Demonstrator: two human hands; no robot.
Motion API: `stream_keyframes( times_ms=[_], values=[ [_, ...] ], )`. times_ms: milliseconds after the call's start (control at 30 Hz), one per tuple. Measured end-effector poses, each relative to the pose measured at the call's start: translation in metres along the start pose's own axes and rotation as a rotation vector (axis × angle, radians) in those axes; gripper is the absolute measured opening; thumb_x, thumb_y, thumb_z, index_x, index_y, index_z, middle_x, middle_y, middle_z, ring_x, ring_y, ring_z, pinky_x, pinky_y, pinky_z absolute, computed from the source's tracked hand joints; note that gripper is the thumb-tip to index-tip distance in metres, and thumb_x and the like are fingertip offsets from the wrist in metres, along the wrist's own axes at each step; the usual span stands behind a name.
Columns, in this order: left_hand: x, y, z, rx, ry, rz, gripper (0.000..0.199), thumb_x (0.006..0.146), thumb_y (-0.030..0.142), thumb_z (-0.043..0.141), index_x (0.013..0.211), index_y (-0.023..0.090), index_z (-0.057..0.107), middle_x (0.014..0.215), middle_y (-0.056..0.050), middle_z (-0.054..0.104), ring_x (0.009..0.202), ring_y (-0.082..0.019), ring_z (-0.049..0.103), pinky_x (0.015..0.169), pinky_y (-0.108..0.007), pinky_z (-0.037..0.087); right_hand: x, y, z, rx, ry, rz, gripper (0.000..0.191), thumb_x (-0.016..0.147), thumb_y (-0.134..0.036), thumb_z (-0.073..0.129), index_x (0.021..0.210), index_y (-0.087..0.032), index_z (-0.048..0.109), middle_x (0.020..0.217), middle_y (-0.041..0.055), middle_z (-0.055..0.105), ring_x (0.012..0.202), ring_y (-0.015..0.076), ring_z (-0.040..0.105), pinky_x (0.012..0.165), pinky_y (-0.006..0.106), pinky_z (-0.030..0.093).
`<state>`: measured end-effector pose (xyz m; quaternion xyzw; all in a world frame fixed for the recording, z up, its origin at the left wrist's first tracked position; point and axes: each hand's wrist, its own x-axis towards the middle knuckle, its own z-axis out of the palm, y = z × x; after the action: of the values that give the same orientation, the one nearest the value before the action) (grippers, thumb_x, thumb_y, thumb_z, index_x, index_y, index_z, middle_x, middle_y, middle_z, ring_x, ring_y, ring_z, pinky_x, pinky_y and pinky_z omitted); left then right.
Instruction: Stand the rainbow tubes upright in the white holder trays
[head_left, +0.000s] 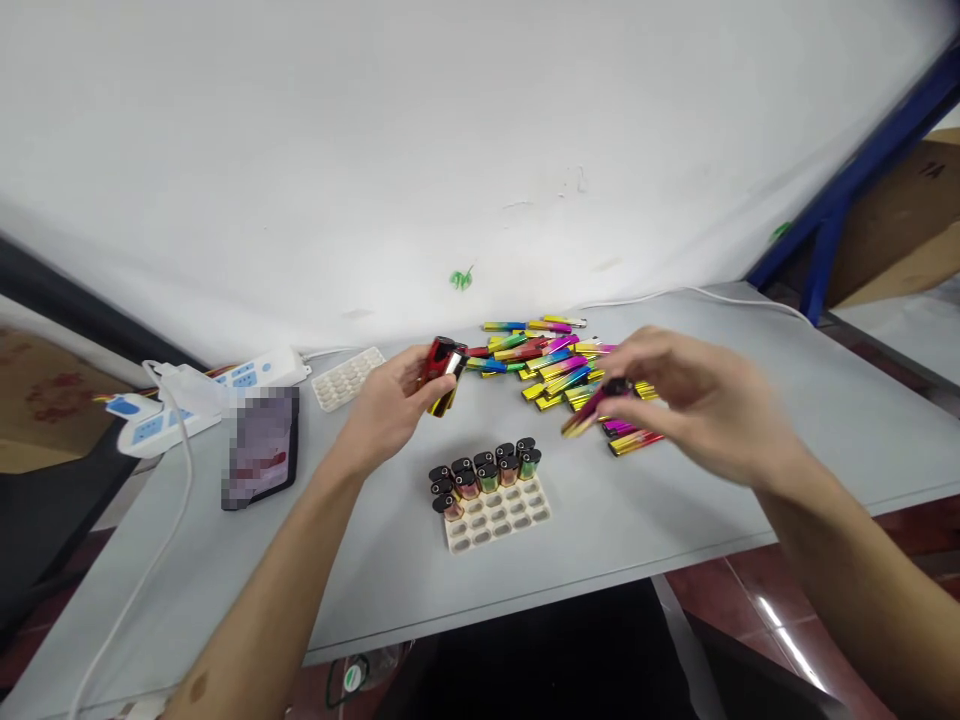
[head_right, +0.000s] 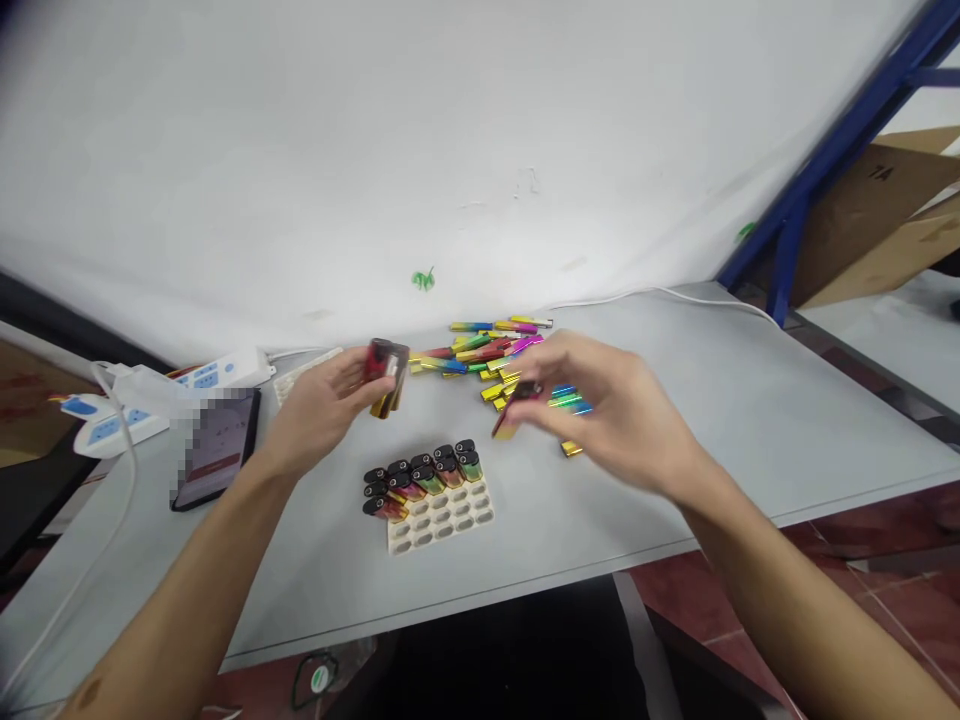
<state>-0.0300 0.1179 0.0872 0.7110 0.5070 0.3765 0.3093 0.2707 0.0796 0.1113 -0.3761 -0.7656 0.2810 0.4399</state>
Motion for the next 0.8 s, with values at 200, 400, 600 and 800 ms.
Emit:
stream_keyframes(
  times_ms=[200,400,600,800],
  values=[
    [-0.053,0.021,-0.004,-0.439,0.251,-0.064,0.032,0.087,0.033,0.072,0.117,0.024,0.068,0.115,-0.005,0.071,0.107,-0.02,0.066,0.095,-0.034,0.055,-0.039,0.005,0.053,-0.153,-0.137,-0.204,0.015,0.091,-0.024,0.07,0.104,-0.021,0.062,0.097,0.004,0.07,0.084,0.0157,0.068,0.075,0.03,0.058],
    [-0.083,0.015,-0.003,-0.542,0.3,-0.107,0.031,0.085,0.03,0.074,0.116,0.024,0.07,0.113,-0.004,0.07,0.105,-0.018,0.065,0.094,-0.03,0.054,-0.044,0.015,0.066,-0.334,-0.153,-0.218,0.01,0.092,-0.024,0.067,0.099,-0.018,0.061,0.098,0.006,0.065,0.08,0.0157,0.066,0.069,0.029,0.055],
    [-0.085,0.014,-0.001,-0.552,0.265,-0.096,0.029,0.086,0.03,0.075,0.114,0.025,0.071,0.112,-0.003,0.071,0.105,-0.016,0.064,0.094,-0.026,0.052,-0.037,0.007,0.059,-0.423,-0.223,-0.229,0.004,0.094,-0.021,0.063,0.095,-0.019,0.059,0.097,0.0063,0.064,0.083,0.0177,0.064,0.07,0.03,0.053],
    [-0.086,0.021,0.004,-0.573,0.265,-0.055,0.036,0.084,0.029,0.077,0.118,0.025,0.069,0.118,-0.005,0.071,0.109,-0.02,0.064,0.093,-0.03,0.053,-0.04,0.006,0.058,-0.363,-0.27,-0.156,0.011,0.093,-0.022,0.066,0.091,-0.02,0.056,0.096,0.0039,0.063,0.081,0.0151,0.063,0.07,0.027,0.052]
  ],
)
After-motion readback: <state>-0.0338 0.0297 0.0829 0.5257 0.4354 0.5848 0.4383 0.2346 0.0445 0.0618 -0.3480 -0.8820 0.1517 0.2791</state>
